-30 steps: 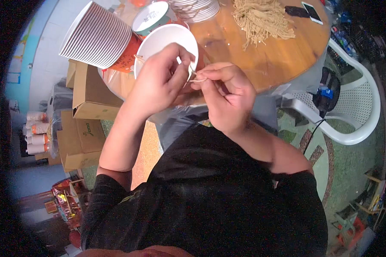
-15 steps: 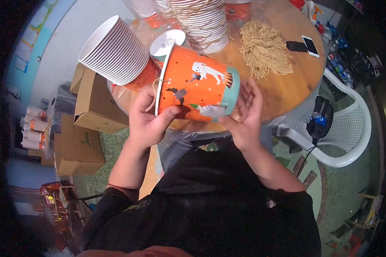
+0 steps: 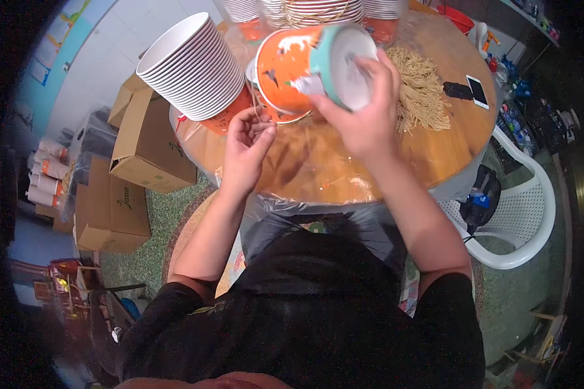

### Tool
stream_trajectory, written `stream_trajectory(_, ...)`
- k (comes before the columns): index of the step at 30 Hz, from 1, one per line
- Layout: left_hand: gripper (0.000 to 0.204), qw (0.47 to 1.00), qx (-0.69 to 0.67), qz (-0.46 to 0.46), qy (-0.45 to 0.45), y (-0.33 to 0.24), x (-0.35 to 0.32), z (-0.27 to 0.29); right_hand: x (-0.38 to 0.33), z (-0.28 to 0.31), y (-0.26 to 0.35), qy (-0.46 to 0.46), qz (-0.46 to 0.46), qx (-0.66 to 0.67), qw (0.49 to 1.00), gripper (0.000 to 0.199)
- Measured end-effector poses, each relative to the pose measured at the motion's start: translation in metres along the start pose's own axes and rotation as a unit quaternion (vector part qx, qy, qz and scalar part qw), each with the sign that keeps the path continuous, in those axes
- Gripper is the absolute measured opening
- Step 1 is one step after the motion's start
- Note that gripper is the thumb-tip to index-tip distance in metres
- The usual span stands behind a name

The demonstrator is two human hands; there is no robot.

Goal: Tying rubber bands around individual paper cups to secure or mark them.

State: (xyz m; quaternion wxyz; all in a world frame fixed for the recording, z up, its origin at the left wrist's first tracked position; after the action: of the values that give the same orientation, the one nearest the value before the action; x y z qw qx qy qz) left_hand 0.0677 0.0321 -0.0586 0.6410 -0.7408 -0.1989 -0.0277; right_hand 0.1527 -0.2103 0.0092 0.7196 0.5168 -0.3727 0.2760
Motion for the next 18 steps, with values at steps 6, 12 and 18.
stream_trajectory(6,0.063,0.995,-0.002,0.079,-0.053,0.012,0.004,0.035,0.054,-0.063,0.012,0.077,0.050,-0.090,0.992,0.076)
stream_trajectory(12,0.060,0.994,0.017,0.050,-0.091,0.019,0.012,0.073,0.066,-0.111,0.012,0.179,0.072,-0.189,0.963,0.080)
stream_trajectory(18,0.058,0.993,0.046,0.064,-0.086,0.029,0.013,0.086,0.055,-0.136,-0.001,0.257,0.132,-0.250,0.924,0.079)
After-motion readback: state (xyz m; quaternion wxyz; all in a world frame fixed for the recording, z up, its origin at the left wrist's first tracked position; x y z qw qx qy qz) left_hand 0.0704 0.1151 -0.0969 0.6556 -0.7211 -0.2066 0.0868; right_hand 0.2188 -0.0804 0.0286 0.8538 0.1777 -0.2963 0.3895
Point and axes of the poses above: each hand's wrist, its own x-axis towards the middle knuckle, its own z-axis out of the back of the hand, y = z × x, the point moved 4 cm from there along x, towards the middle knuckle, and after that the axes turned 2 degrees about z, right-handed, at the moved point
